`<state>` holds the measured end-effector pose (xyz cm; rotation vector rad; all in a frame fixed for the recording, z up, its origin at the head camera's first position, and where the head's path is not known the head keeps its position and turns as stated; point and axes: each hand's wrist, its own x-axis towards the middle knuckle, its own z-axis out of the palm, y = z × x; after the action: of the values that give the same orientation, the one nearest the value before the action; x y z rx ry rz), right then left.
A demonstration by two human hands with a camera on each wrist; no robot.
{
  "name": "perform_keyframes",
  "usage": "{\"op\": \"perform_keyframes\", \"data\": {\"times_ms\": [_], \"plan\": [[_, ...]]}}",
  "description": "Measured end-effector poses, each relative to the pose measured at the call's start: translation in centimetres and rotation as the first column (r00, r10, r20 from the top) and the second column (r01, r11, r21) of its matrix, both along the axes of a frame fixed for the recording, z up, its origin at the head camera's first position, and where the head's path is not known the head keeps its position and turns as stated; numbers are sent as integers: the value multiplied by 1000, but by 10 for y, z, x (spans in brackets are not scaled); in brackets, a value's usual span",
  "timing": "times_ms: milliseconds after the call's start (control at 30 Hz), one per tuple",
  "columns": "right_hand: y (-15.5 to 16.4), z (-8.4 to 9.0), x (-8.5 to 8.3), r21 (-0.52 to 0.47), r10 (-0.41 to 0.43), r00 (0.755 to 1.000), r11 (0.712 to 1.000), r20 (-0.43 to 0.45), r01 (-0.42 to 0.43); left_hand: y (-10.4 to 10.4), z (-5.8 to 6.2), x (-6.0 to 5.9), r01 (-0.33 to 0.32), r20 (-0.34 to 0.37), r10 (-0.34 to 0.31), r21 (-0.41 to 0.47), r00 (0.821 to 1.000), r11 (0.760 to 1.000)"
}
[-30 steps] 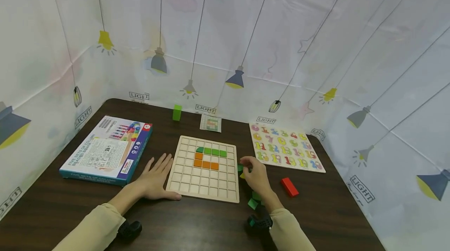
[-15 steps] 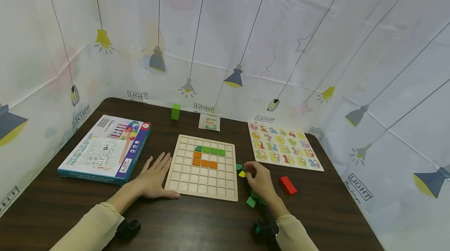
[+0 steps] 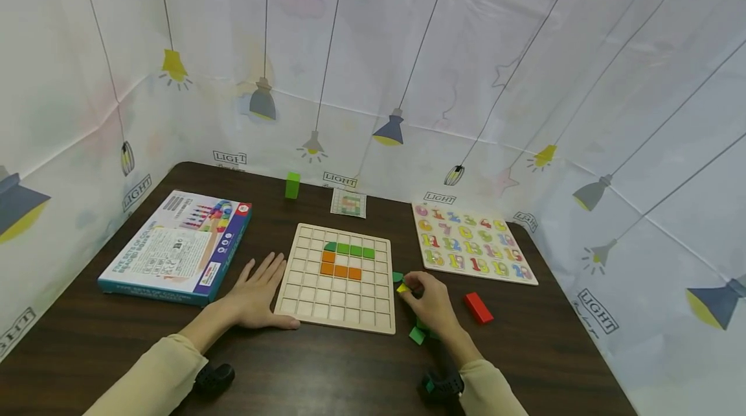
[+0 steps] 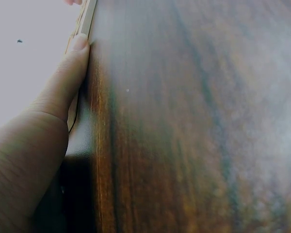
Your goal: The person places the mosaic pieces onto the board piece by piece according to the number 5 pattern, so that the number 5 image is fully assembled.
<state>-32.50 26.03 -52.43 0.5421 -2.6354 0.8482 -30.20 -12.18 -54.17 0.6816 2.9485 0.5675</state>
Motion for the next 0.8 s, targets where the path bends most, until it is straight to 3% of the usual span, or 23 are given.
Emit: {"op": "perform_keyframes", "data": {"times_ms": [167, 367, 567, 800], "plan": [[-3, 0, -1, 16, 22, 1000, 1000, 1, -22, 1, 4, 2, 13, 3, -13, 26, 1000, 1000], [-4, -3, -1, 41, 41, 999, 998, -11, -41, 0, -3, -1, -7, -17, 7, -13, 1000, 1000], [-5, -1, 2, 24, 66, 997, 997, 31, -67, 0, -5, -3, -12, -17, 12, -14, 1000, 1000], [-7, -1, 2, 42, 89, 996, 995, -12, -88, 0, -4, -3, -11, -4, 11, -14, 1000, 1000]]}}
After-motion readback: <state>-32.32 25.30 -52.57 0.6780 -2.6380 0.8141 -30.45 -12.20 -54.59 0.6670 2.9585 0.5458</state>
